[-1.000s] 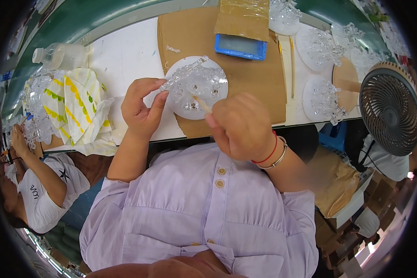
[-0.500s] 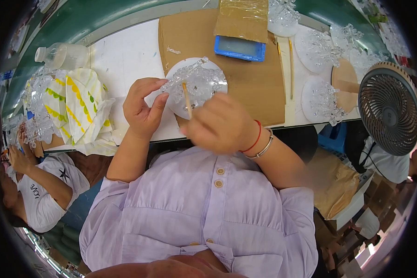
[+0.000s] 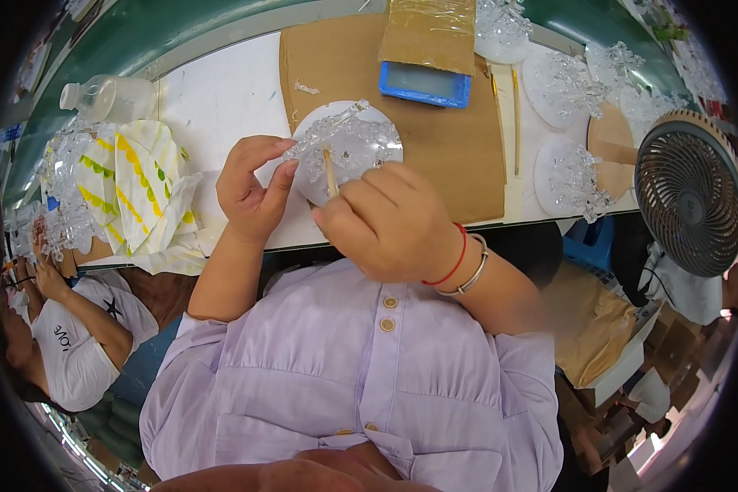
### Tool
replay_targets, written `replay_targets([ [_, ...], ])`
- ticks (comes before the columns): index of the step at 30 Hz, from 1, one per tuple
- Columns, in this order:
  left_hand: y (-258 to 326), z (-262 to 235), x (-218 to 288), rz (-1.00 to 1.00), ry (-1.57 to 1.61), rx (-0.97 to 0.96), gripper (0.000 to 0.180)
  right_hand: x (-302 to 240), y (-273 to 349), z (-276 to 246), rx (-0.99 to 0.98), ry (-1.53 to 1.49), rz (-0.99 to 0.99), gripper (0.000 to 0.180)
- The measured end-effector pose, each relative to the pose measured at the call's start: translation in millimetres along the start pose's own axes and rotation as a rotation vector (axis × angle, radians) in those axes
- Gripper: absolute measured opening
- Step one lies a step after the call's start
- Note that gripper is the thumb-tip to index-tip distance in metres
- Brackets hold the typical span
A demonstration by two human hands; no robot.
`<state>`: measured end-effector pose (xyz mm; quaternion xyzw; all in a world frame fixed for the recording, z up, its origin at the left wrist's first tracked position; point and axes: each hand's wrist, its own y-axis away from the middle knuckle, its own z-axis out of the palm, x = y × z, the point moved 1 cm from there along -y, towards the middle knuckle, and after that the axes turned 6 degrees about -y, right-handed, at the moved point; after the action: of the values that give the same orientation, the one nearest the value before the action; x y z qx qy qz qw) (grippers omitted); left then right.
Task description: Apply adhesive to small clear plastic decorative components using an applicator stick and assemble them onto base plates.
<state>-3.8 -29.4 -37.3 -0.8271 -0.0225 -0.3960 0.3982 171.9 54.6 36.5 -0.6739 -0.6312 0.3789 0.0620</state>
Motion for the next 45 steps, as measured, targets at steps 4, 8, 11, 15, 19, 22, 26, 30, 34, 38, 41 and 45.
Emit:
replay_targets([
  [4,0,1,-1,-0.005,-0.004,0.001,0.023,-2,17,6,-0.032,0.031,-0.138,0.02],
  [8,2,0,0,-0.021,0.005,-0.019,0.021,-3,23,3,-0.062,0.049,-0.224,0.023],
  [11,4,-2,0,-0.033,0.011,-0.042,0.019,-5,14,-9,-0.104,-0.024,-0.056,0.021],
  [15,4,-1,0,-0.027,0.014,-0.04,0.02,8,7,-4,0.047,-0.112,0.069,0.015],
  [19,4,-1,1,-0.031,0.016,-0.041,0.021,13,6,-4,0.12,-0.174,0.161,0.011],
  [22,3,-3,0,-0.02,0.014,-0.033,0.021,6,5,-7,0.061,-0.126,0.121,0.012],
  [26,4,-2,-1,-0.02,0.011,-0.042,0.021,-8,13,-7,-0.119,-0.003,-0.033,0.018],
  [30,2,-1,0,-0.022,0.029,-0.04,0.021,-11,21,10,-0.07,0.092,-0.24,0.024],
  [34,2,-1,0,-0.023,0.027,-0.039,0.02,-10,24,16,-0.041,0.153,-0.283,0.026],
  [38,3,-1,-2,-0.013,0.01,-0.039,0.02,-11,22,3,-0.095,0.067,-0.182,0.021],
  [41,2,0,-1,-0.012,0.009,-0.014,0.021,-5,17,-9,-0.029,-0.023,-0.008,0.015],
  [45,3,-1,-2,-0.012,0.013,-0.038,0.02,2,13,-18,0.003,-0.038,0.092,0.015],
])
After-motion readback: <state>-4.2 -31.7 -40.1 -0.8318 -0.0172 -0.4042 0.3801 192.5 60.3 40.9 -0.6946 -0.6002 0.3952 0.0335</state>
